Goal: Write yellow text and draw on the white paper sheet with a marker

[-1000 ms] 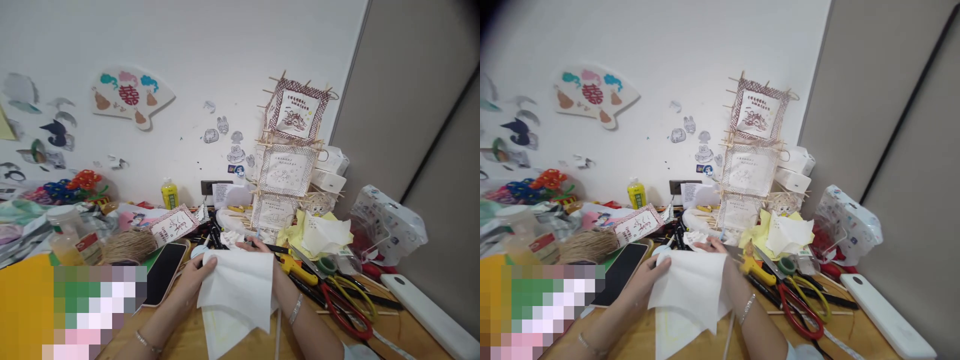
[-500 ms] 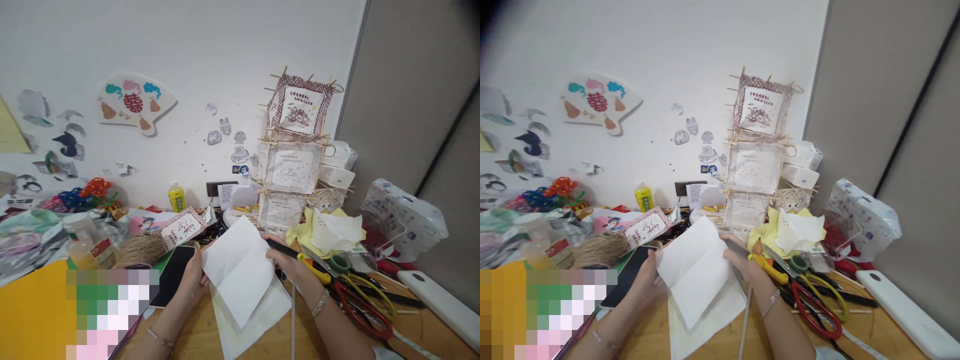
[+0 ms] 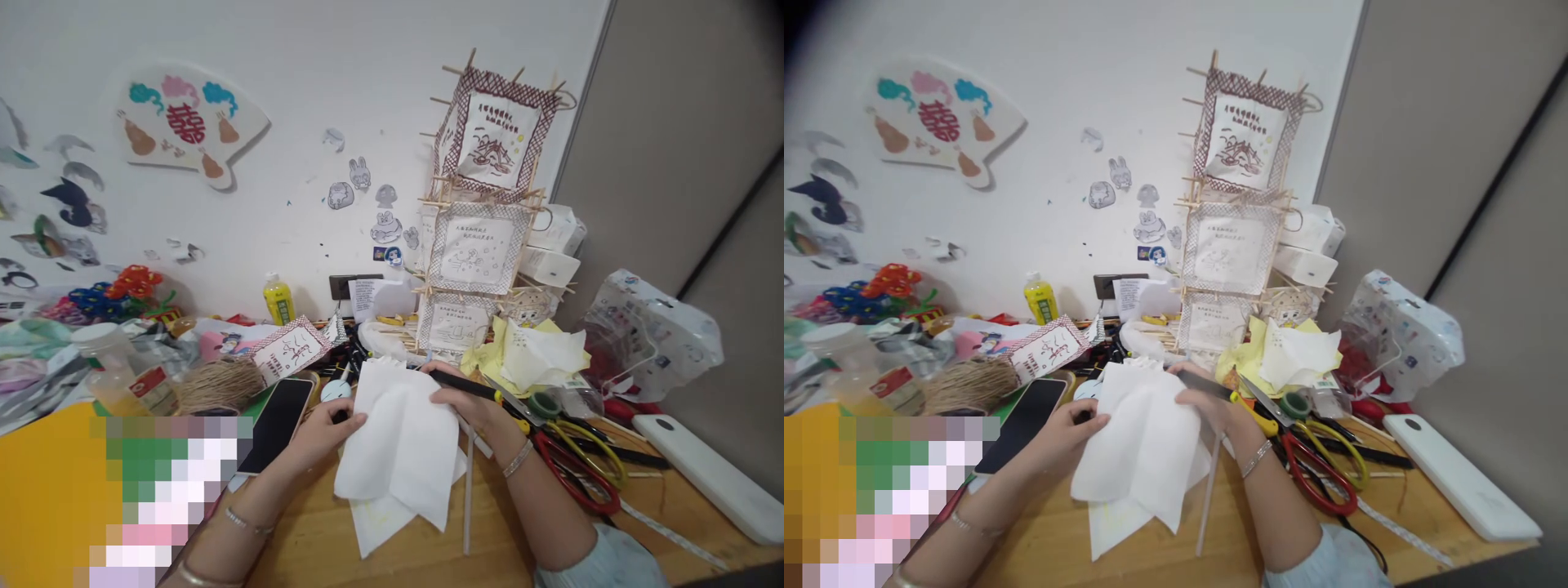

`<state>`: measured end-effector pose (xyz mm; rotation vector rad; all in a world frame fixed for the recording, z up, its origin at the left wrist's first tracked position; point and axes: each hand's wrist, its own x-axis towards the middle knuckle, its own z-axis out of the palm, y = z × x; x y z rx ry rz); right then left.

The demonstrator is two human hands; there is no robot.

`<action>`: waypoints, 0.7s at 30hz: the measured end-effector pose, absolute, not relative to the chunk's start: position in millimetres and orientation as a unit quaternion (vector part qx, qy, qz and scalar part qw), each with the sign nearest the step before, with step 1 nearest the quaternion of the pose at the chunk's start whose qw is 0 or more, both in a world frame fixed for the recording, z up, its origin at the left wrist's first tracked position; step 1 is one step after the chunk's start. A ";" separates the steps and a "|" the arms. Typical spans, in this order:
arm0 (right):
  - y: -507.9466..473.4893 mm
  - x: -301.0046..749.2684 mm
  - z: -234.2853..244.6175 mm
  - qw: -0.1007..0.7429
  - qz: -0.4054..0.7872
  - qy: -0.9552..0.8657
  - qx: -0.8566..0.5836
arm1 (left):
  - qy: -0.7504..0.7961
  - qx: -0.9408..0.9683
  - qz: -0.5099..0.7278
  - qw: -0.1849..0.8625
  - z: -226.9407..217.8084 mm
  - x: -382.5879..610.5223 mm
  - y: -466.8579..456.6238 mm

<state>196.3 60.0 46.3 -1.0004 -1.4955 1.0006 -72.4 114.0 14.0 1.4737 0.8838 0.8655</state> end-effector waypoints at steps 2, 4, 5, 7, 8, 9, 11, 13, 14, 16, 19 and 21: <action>63.3 194.4 44.4 0.564 0.447 -0.578 -0.385 | 0.391 0.617 0.400 0.553 15.8 -71.4 113.6; 67.2 190.4 41.9 0.600 0.506 -0.512 -0.348 | 0.403 0.603 0.432 0.536 19.8 -72.3 114.2; 69.2 187.9 40.1 0.606 0.535 -0.481 -0.339 | 0.408 0.595 0.446 0.530 22.0 -73.1 114.6; 73.0 182.3 34.9 0.598 0.566 -0.448 -0.349 | 0.414 0.577 0.468 0.526 25.9 -74.5 115.0; 74.5 179.3 31.7 0.590 0.570 -0.444 -0.361 | 0.415 0.568 0.476 0.527 27.2 -74.8 115.0; 75.4 176.0 28.3 0.579 0.572 -0.448 -0.370 | 0.415 0.559 0.483 0.531 27.9 -74.7 114.7; 75.0 168.1 22.7 0.565 0.568 -0.469 -0.373 | 0.408 0.544 0.493 0.543 28.2 -73.5 113.5; 71.1 158.2 21.2 0.568 0.552 -0.488 -0.367 | 0.395 0.531 0.497 0.562 28.0 -71.4 111.1; 67.9 152.6 22.4 0.576 0.538 -0.494 -0.366 | 0.388 0.524 0.497 0.572 28.1 -70.1 109.5; 60.4 141.9 27.5 0.597 0.503 -0.503 -0.369 | 0.375 0.509 0.497 0.594 29.0 -67.7 105.8; 53.1 132.2 34.7 0.618 0.456 -0.517 -0.377 | 0.361 0.492 0.496 0.618 31.3 -65.5 101.5; 55.3 133.3 34.6 0.629 0.433 -0.515 -0.388 | 0.359 0.487 0.500 0.619 32.4 -65.9 101.5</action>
